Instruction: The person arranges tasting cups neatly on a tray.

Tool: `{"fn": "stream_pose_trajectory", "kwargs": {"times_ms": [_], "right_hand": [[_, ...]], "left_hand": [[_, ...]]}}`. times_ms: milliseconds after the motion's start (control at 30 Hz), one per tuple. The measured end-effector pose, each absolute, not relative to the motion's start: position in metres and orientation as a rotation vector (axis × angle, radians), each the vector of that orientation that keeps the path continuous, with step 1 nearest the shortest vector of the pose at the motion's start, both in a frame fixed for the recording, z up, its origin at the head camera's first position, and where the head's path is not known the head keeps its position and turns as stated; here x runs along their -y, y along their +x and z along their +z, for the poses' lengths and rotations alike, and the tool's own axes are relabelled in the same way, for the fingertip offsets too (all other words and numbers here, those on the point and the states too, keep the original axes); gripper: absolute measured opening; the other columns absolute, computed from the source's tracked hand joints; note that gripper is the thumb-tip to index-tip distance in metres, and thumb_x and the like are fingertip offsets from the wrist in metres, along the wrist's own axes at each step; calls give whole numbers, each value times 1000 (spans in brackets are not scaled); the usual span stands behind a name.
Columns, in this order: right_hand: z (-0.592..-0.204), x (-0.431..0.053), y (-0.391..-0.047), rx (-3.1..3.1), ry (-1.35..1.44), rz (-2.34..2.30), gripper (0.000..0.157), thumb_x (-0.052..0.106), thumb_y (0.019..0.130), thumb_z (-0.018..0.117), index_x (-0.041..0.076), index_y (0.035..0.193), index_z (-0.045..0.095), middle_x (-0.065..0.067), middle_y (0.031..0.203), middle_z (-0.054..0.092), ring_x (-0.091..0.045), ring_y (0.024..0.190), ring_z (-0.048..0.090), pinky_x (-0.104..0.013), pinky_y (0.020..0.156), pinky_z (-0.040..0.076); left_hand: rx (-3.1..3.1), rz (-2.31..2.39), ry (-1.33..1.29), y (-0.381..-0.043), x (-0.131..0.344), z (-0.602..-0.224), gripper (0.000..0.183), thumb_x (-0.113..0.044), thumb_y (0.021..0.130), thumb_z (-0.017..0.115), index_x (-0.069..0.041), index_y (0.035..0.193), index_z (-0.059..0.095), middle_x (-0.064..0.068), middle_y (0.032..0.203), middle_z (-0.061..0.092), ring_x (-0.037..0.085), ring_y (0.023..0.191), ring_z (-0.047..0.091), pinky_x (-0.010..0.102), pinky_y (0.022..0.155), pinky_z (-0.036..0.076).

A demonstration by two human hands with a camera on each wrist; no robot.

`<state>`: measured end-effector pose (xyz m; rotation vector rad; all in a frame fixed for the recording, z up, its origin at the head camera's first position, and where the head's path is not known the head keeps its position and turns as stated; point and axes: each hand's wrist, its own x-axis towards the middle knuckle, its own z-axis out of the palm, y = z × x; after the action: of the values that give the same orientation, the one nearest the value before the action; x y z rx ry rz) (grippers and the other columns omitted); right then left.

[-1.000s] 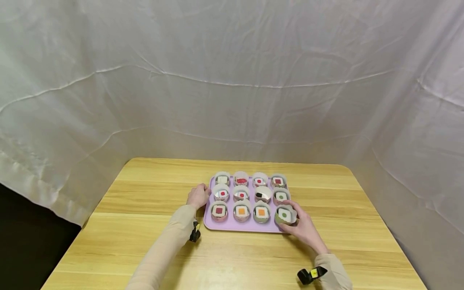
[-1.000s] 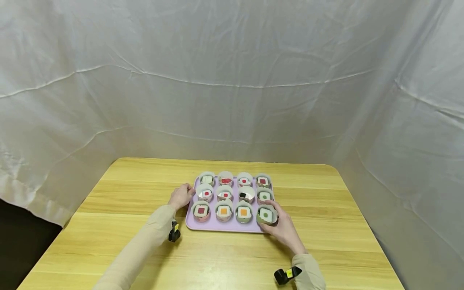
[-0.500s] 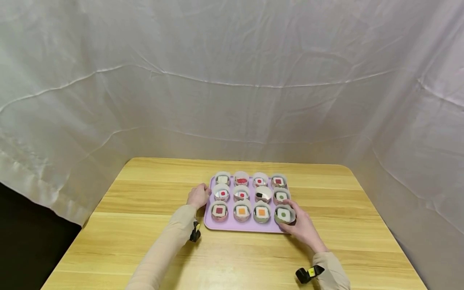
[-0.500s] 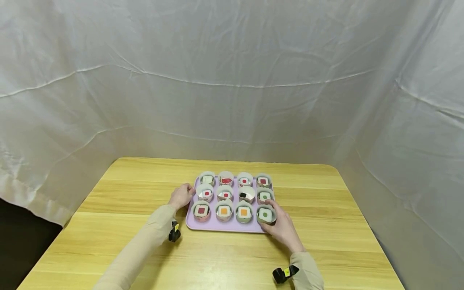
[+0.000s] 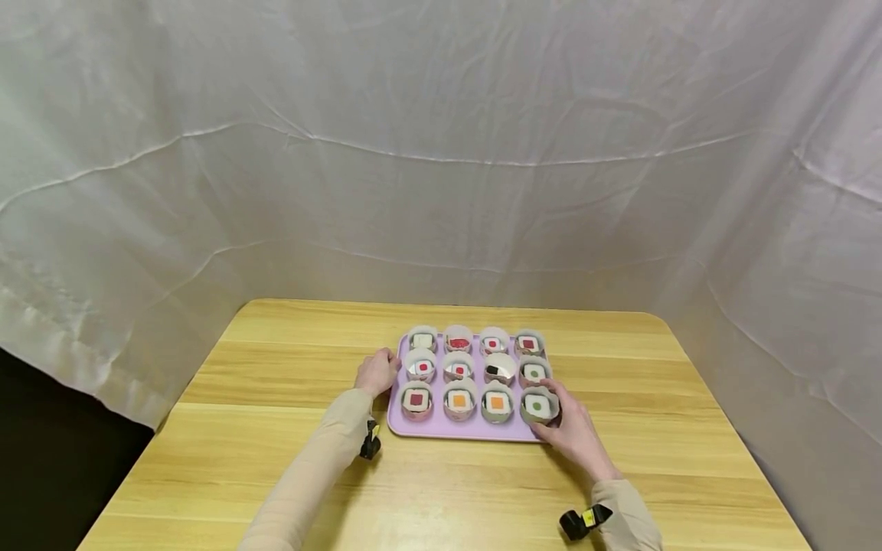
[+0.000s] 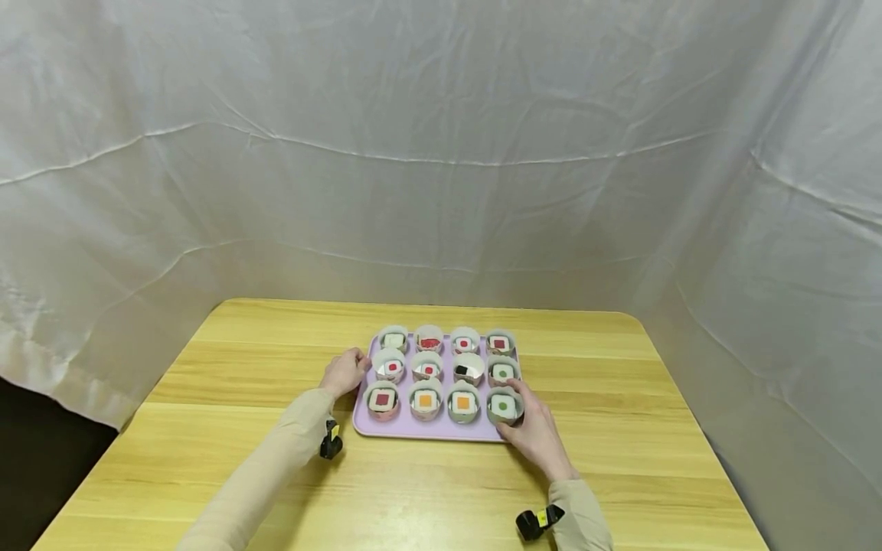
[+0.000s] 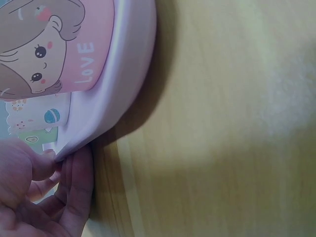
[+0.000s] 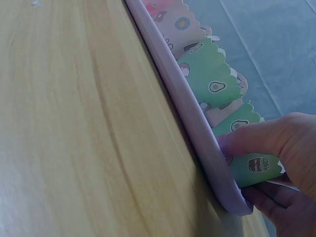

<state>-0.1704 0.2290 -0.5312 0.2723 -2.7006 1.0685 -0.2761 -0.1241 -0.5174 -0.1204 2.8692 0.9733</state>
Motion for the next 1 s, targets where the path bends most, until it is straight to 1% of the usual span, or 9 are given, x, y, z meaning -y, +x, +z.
{"fn": "stream_pose_trajectory", "kwargs": {"times_ms": [233, 600, 1000], "right_hand": [[-532, -228, -170, 2689, 268, 1064, 71, 0, 70, 86, 3, 133, 54, -25, 124, 66, -41, 112, 65, -57, 98, 53], [-530, -226, -169, 2693, 248, 1031, 69, 2, 71, 86, 3, 133, 54, -25, 124, 66, -41, 112, 65, -57, 97, 53], [-532, -226, -170, 2684, 247, 1029, 71, 3, 72, 86, 2, 134, 53, -26, 125, 66, -42, 112, 65, -59, 97, 53]], "left_hand": [[-2879, 966, -117, -276, 124, -517, 21, -22, 103, 53, -4, 101, 63, 15, 93, 68, 30, 88, 63, 44, 83, 53], [-2882, 967, -104, -277, 124, -518, 21, -22, 103, 53, -4, 101, 63, 15, 92, 68, 29, 87, 63, 43, 80, 53], [-2880, 970, -108, -277, 124, -517, 20, -22, 103, 53, -4, 101, 63, 14, 92, 68, 30, 87, 63, 44, 81, 53]]}}
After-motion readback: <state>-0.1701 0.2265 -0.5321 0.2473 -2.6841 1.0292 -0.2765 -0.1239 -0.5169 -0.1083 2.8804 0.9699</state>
